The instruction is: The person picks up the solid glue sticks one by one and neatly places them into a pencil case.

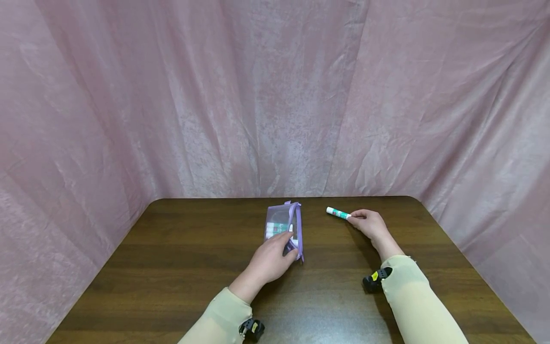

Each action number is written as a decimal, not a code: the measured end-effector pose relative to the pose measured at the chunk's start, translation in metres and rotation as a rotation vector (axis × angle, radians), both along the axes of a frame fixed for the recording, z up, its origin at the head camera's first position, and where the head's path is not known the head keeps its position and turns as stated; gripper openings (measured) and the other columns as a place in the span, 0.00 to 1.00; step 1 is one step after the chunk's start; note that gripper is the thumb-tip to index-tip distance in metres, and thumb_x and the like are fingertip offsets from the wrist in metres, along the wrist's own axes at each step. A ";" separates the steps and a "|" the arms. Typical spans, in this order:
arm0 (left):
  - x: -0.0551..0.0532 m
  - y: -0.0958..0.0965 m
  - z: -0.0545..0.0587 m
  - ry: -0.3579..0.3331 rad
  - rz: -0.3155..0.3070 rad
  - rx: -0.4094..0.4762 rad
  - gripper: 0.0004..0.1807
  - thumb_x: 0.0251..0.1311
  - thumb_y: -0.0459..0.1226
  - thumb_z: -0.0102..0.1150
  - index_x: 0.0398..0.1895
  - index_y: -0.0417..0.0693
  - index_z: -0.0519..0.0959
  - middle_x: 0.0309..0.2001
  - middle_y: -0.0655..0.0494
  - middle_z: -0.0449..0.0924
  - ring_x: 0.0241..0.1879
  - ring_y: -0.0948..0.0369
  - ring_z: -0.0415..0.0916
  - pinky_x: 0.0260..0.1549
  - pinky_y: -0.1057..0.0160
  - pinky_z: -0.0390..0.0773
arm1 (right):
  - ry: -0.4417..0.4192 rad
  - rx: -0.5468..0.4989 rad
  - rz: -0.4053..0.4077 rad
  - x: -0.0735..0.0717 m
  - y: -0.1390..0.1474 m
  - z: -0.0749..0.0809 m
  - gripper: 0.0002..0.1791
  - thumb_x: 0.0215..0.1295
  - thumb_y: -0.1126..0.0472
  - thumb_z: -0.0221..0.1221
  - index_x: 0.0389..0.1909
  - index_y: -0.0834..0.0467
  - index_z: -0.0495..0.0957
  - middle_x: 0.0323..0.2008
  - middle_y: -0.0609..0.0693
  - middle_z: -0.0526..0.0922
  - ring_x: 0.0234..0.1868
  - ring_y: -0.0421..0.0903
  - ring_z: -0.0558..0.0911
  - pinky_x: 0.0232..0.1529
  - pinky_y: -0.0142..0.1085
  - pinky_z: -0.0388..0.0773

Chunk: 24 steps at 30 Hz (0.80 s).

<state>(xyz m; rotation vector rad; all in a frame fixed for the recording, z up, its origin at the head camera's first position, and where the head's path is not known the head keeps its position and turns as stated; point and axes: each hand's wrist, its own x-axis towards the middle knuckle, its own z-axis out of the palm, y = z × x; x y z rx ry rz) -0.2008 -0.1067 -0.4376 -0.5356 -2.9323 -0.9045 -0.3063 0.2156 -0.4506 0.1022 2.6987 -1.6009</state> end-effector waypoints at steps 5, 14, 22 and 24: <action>0.000 0.000 -0.002 0.013 -0.007 0.007 0.30 0.80 0.43 0.63 0.78 0.38 0.75 0.76 0.39 0.75 0.76 0.43 0.72 0.75 0.42 0.71 | 0.020 -0.018 0.006 0.000 -0.001 -0.002 0.17 0.78 0.61 0.68 0.54 0.72 0.83 0.36 0.48 0.88 0.35 0.40 0.80 0.36 0.31 0.78; -0.001 0.001 -0.005 0.025 -0.012 0.001 0.29 0.80 0.43 0.63 0.77 0.38 0.75 0.75 0.39 0.76 0.76 0.43 0.72 0.75 0.42 0.71 | 0.031 -0.006 0.011 -0.002 -0.003 -0.006 0.15 0.78 0.62 0.68 0.53 0.71 0.85 0.38 0.53 0.89 0.37 0.42 0.81 0.37 0.31 0.76; -0.001 0.001 -0.006 0.029 -0.009 0.001 0.30 0.80 0.43 0.63 0.78 0.38 0.75 0.75 0.39 0.76 0.76 0.43 0.72 0.75 0.43 0.71 | 0.040 -0.003 0.032 -0.002 -0.012 -0.004 0.15 0.78 0.61 0.68 0.54 0.70 0.86 0.42 0.59 0.90 0.41 0.48 0.84 0.39 0.33 0.78; -0.001 0.001 -0.006 0.029 -0.010 0.003 0.30 0.80 0.43 0.63 0.78 0.38 0.75 0.75 0.39 0.76 0.76 0.44 0.72 0.75 0.43 0.71 | 0.039 -0.006 0.044 -0.001 -0.015 -0.004 0.16 0.78 0.60 0.68 0.55 0.70 0.86 0.43 0.59 0.90 0.42 0.50 0.84 0.39 0.33 0.78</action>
